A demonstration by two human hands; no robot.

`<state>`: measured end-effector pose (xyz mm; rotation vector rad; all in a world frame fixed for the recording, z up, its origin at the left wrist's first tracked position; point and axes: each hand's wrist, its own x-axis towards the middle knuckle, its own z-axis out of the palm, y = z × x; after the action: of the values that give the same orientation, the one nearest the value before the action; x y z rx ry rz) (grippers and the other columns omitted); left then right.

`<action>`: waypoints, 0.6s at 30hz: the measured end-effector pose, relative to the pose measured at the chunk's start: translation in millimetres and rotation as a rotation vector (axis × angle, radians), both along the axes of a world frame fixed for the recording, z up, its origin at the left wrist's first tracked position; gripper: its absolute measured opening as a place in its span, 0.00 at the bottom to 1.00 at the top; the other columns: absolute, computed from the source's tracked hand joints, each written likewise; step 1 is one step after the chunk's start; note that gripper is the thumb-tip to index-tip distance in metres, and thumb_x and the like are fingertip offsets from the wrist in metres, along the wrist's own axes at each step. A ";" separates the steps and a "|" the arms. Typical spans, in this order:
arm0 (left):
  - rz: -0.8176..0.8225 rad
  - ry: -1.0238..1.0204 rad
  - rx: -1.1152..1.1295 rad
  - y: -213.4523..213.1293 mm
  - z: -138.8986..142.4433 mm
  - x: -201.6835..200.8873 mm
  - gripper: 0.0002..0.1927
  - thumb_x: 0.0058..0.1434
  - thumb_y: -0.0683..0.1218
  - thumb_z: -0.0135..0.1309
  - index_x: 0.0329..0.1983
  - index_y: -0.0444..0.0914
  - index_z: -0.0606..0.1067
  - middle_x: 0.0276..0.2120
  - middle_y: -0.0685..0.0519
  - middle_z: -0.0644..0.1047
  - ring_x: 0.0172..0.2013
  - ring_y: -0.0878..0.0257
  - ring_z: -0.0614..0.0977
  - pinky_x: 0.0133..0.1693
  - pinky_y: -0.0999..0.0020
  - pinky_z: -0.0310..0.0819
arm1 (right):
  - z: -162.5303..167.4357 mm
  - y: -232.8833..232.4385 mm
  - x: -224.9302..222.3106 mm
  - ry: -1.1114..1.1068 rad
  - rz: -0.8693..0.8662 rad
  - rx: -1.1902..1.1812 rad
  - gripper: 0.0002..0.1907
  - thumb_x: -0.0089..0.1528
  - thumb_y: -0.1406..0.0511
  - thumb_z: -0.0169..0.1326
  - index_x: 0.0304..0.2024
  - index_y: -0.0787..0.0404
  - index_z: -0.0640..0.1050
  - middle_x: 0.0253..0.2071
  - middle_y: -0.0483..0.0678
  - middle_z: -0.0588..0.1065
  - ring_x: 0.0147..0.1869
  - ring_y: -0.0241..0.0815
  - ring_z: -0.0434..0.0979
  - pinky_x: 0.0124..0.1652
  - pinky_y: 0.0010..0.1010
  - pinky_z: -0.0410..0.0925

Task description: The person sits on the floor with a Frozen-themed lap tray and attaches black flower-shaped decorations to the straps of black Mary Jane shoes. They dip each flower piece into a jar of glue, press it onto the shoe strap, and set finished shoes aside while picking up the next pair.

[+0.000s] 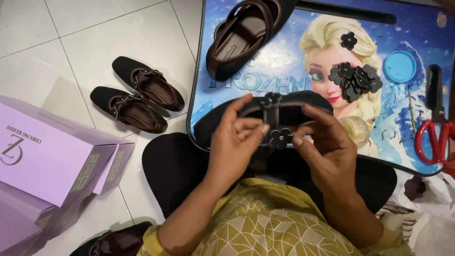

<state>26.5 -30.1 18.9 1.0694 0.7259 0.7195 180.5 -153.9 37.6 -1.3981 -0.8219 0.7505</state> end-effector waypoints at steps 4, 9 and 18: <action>-0.053 -0.062 -0.020 -19.1 -1.3 -10.1 0.33 0.67 0.36 0.54 0.74 0.35 0.60 0.43 0.48 0.82 0.44 0.68 0.83 0.46 0.74 0.79 | -12.1 -11.1 -13.8 -0.004 -0.080 -0.009 0.29 0.64 0.77 0.56 0.67 0.66 0.70 0.44 0.45 0.76 0.48 0.30 0.74 0.50 0.22 0.68; -0.060 0.071 0.036 -25.1 2.1 -16.2 0.27 0.71 0.39 0.50 0.74 0.37 0.63 0.41 0.49 0.84 0.42 0.71 0.84 0.45 0.76 0.80 | -25.9 -18.8 -27.2 0.002 -0.112 0.022 0.29 0.65 0.77 0.55 0.69 0.67 0.68 0.42 0.44 0.76 0.47 0.30 0.74 0.51 0.23 0.68; -0.066 0.021 -0.005 -29.8 3.5 -15.2 0.34 0.64 0.37 0.58 0.73 0.37 0.62 0.41 0.48 0.83 0.41 0.70 0.84 0.42 0.76 0.79 | -35.2 -18.9 -33.8 0.029 -0.133 0.011 0.31 0.65 0.77 0.55 0.70 0.67 0.66 0.40 0.44 0.76 0.46 0.30 0.74 0.50 0.23 0.68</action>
<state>11.3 -60.0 22.4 1.0925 0.7066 0.6501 146.7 -172.8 2.4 -1.4144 -0.7023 0.6616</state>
